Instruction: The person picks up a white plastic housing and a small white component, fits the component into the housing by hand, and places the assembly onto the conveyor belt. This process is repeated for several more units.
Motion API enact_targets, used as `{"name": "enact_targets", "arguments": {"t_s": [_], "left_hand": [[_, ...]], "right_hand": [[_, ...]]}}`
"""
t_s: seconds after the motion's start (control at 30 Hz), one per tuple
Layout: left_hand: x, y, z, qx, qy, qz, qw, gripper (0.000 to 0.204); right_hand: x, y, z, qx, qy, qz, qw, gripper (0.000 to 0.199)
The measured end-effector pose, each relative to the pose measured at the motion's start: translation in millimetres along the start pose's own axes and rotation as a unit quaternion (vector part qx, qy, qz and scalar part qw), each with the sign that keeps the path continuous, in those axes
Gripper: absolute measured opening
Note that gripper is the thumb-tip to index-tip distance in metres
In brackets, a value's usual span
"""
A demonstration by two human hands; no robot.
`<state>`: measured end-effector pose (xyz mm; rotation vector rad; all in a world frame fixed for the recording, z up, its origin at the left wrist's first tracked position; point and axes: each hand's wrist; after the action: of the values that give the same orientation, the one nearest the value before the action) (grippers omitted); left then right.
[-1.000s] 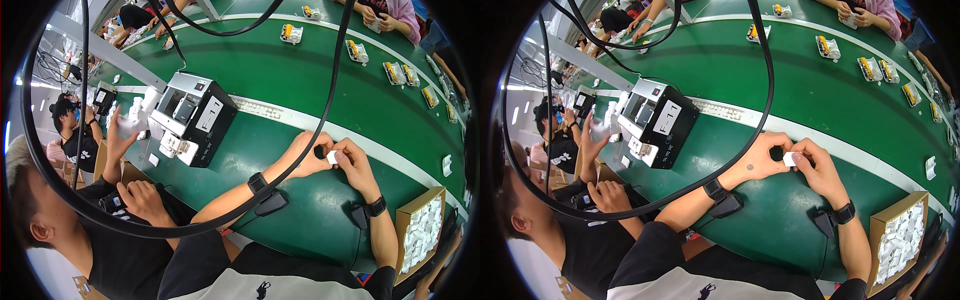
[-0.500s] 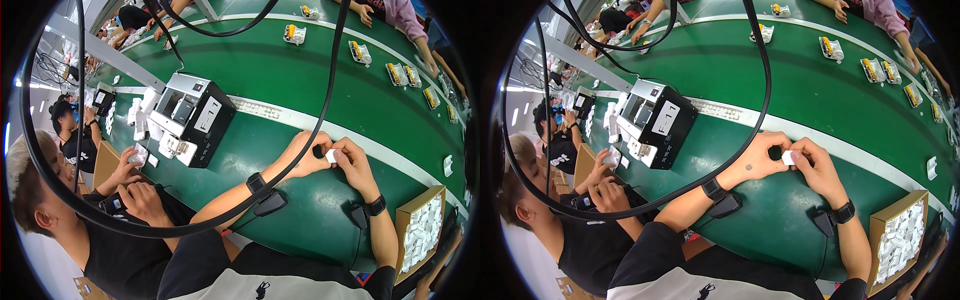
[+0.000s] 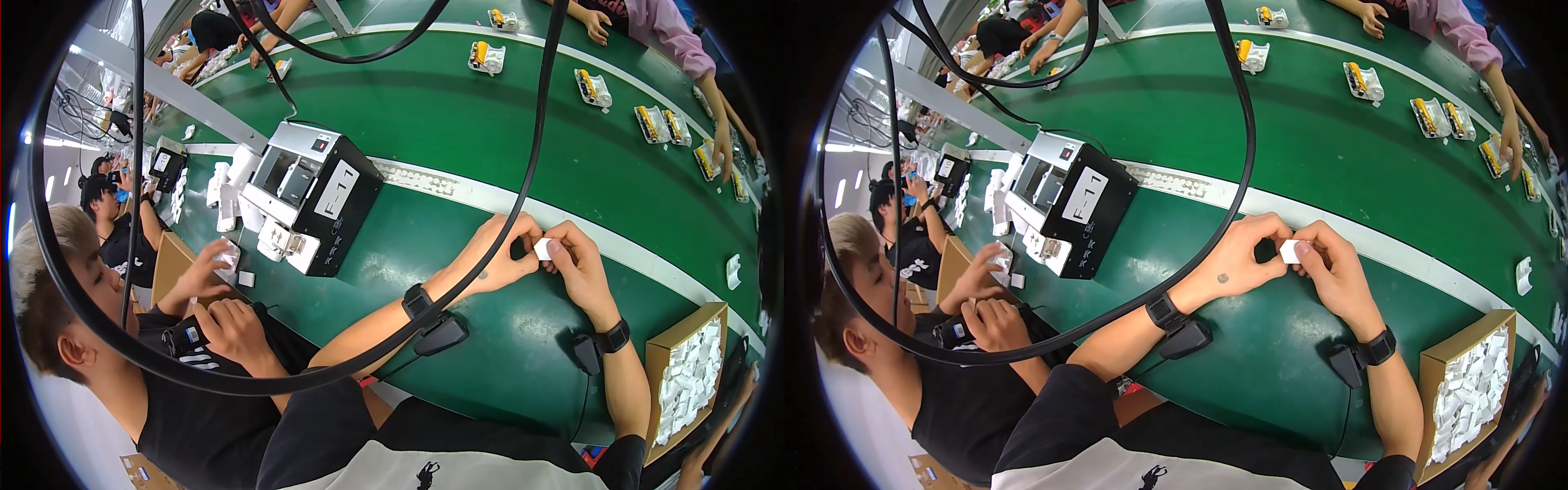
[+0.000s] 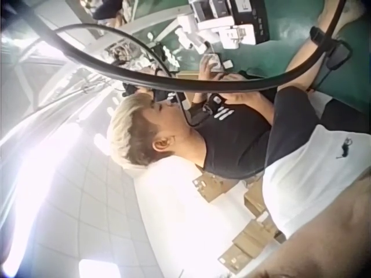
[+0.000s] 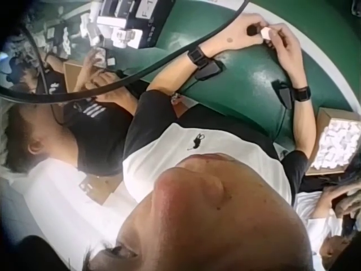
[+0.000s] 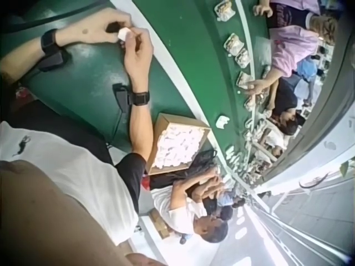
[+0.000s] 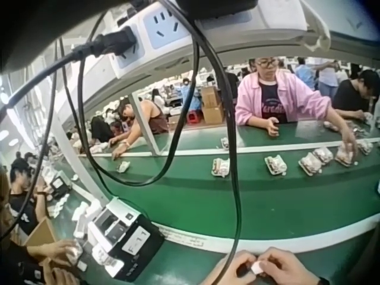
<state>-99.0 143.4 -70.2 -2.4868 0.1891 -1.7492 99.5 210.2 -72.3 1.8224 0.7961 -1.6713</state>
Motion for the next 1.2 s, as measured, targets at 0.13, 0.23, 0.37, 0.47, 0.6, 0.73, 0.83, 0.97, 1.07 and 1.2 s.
{"name": "enact_targets", "arguments": {"t_s": [0.13,0.23,0.37,0.47,0.6,0.73,0.83,0.97,1.07,1.2], "left_hand": [[-2.6,0.4,1.2,0.011,0.012,0.006,1.000,0.021],[-4.7,1.0,2.9,0.022,-0.022,0.038,0.999,0.021],[-6.1,1.1,2.2,0.017,-0.015,0.033,0.999,0.020],[-7.7,1.8,1.9,0.020,-0.038,0.056,0.998,0.020],[-8.3,1.9,1.7,0.011,-0.024,0.045,0.999,0.021],[-7.6,1.6,2.9,0.017,-0.012,0.052,0.998,0.021],[-7.4,2.5,3.8,0.025,-0.024,0.055,0.998,0.021],[-10.9,1.8,4.3,0.021,-0.024,0.060,0.998,0.022],[-9.9,1.0,2.7,0.016,-0.023,0.060,0.998,0.023],[-7.6,0.7,0.6,0.002,-0.011,0.053,0.999,0.026]], "right_hand": [[-0.9,0.0,-0.2,0.010,-0.011,0.010,1.000,0.016],[1.0,0.8,-1.9,0.007,-0.011,0.010,1.000,0.016],[1.1,0.5,-1.4,0.002,-0.008,0.009,1.000,0.015],[0.3,1.1,-0.9,-0.002,0.002,0.017,1.000,0.015],[-1.6,0.4,-0.1,-0.009,0.008,0.018,1.000,0.014],[-2.0,0.9,-0.7,-0.005,0.012,0.019,1.000,0.014],[-0.2,1.1,-1.2,0.001,0.015,0.022,1.000,0.015],[-2.0,1.1,-0.8,-0.007,0.023,0.018,1.000,0.015],[-1.1,0.8,-1.4,-0.016,0.029,0.020,0.999,0.014],[-3.1,0.8,0.2,-0.022,0.043,0.013,0.999,0.013]]}}
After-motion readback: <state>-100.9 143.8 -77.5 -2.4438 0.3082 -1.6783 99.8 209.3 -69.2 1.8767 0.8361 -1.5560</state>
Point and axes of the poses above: each hand's wrist, its own y-axis away from the middle knuckle, its own z-axis out of the palm, x = y × z, and after that the axes turned 3 degrees about y, right-handed
